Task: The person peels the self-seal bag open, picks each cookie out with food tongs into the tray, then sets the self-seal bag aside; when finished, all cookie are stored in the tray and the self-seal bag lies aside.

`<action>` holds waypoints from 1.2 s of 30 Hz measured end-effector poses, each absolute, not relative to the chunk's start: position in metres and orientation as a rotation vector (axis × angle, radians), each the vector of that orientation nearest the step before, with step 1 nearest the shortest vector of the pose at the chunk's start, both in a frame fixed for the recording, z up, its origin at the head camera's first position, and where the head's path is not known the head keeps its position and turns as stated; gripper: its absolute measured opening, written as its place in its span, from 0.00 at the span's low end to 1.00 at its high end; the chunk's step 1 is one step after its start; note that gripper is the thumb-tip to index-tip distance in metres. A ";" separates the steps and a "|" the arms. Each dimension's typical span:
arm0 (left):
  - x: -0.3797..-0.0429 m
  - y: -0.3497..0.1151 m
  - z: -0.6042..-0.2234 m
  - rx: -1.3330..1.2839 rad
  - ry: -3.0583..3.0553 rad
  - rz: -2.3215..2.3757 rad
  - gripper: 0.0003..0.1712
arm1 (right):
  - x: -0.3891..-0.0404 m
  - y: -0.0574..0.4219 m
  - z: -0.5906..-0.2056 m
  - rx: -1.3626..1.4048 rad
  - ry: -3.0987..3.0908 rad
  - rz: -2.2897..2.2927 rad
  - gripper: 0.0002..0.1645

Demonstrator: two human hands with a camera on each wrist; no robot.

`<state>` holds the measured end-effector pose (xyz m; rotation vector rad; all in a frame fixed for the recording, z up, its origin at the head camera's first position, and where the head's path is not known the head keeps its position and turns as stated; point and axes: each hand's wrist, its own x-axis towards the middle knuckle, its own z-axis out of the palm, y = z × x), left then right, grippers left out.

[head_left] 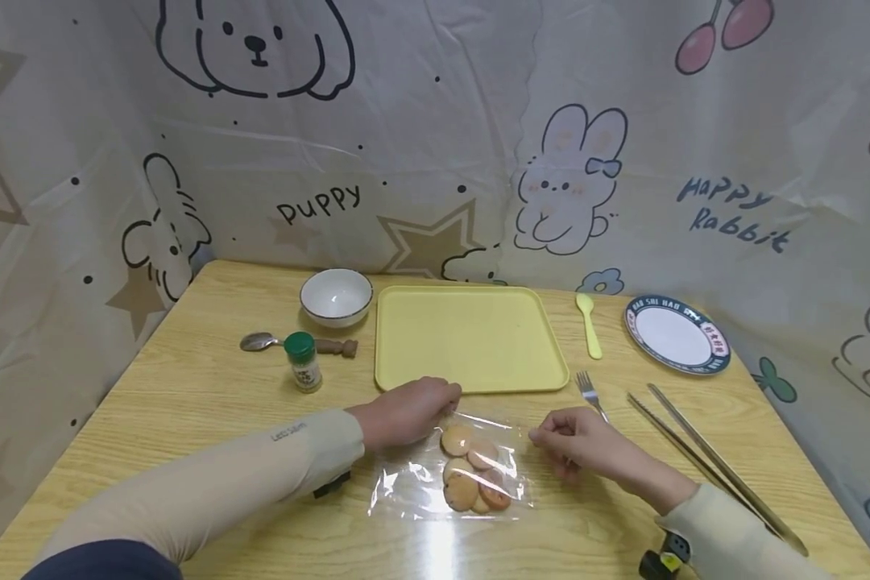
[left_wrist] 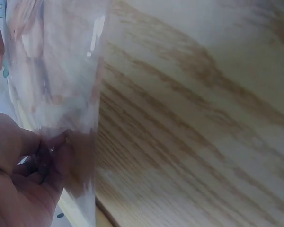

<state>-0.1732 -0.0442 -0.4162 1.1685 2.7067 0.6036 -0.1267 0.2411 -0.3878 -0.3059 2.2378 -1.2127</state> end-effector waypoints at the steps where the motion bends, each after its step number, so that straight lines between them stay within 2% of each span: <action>1: -0.173 -0.044 -0.416 1.162 2.703 0.614 0.08 | -0.128 0.239 -0.388 -0.308 2.231 -1.222 0.23; 11: -0.174 -0.045 -0.416 1.035 2.748 0.678 0.11 | -0.130 0.217 -0.403 -0.270 2.130 -1.278 0.19; 19: -0.166 -0.050 -0.409 1.215 2.935 0.456 0.04 | -0.134 0.218 -0.402 -0.213 2.062 -1.332 0.16; 25: -0.146 -0.061 -0.401 1.334 2.923 0.316 0.13 | -0.132 0.217 -0.404 -0.233 2.047 -1.420 0.15; 30: -0.132 -0.068 -0.415 1.334 2.841 0.254 0.22 | -0.131 0.218 -0.407 -0.240 2.039 -1.469 0.12; 33: -0.130 -0.068 -0.424 1.332 2.881 0.222 0.21 | -0.131 0.218 -0.407 -0.236 2.032 -1.485 0.10; 36: -0.130 -0.067 -0.427 1.314 2.943 0.226 0.15 | -0.130 0.217 -0.407 -0.232 2.025 -1.494 0.10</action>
